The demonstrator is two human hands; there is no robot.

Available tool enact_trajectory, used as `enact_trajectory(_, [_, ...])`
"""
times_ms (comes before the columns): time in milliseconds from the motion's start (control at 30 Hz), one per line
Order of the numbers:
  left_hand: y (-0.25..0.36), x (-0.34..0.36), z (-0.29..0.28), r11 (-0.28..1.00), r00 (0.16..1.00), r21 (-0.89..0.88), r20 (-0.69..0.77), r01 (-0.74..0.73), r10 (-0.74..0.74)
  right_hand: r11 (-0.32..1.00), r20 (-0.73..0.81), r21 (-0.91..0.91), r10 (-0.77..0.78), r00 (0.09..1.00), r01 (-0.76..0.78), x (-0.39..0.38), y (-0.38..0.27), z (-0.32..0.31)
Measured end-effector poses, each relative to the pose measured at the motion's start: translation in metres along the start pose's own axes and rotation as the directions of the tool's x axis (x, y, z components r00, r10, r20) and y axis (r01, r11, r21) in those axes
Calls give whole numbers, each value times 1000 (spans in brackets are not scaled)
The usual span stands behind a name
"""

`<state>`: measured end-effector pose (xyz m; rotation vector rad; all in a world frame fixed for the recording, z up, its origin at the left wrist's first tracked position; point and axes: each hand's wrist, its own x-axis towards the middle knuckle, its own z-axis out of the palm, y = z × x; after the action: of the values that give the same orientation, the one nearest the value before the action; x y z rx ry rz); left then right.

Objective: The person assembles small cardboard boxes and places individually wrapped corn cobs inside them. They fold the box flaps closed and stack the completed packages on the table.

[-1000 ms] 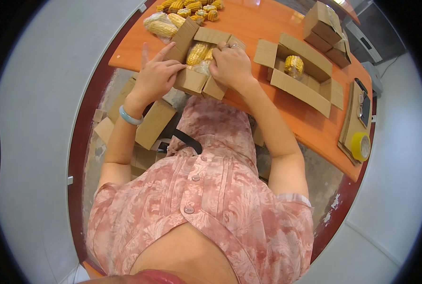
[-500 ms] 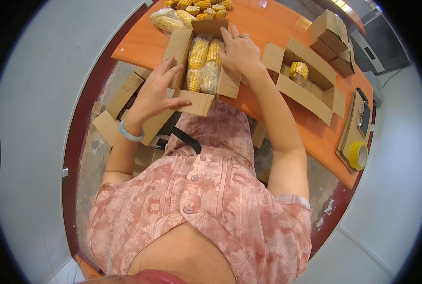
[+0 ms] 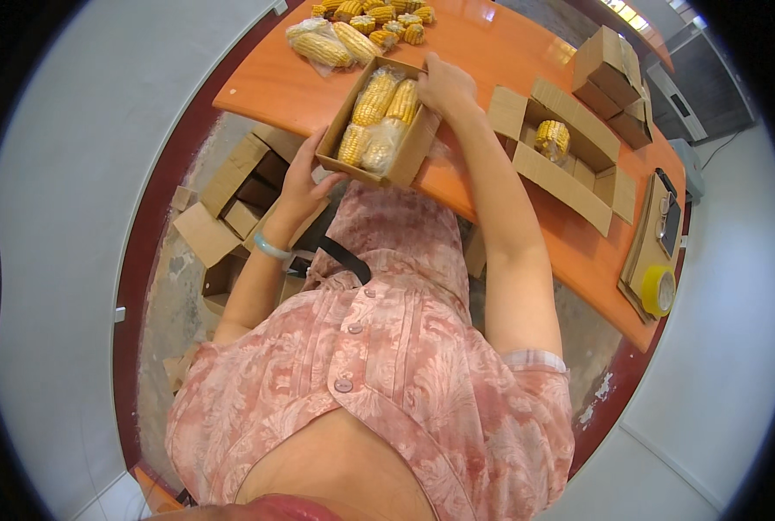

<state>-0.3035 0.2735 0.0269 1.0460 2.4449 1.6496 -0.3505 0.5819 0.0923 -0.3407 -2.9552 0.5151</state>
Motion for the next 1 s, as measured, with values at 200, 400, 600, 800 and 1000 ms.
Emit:
enact_trajectory(200, [-11,-21,6,915,986,-404,-160,-17,-52,999,-203,-28,35,979,-42,-43,-7,18])
enact_trajectory(400, [10,-44,48,991,941,134,-334,-3,48,998,-357,17,-54,932,64,-48,0,35])
enact_trajectory(600, [30,-45,53,998,956,45,-291,52,-37,986,-306,119,-75,949,116,-52,5,31])
enact_trajectory(800, [22,-41,51,999,964,-48,-265,1,-14,886,-54,438,-143,988,152,-80,20,18])
enact_trajectory(1000, [25,-33,37,974,958,-219,-260,61,-119,802,-21,586,-125,992,113,-82,29,10])
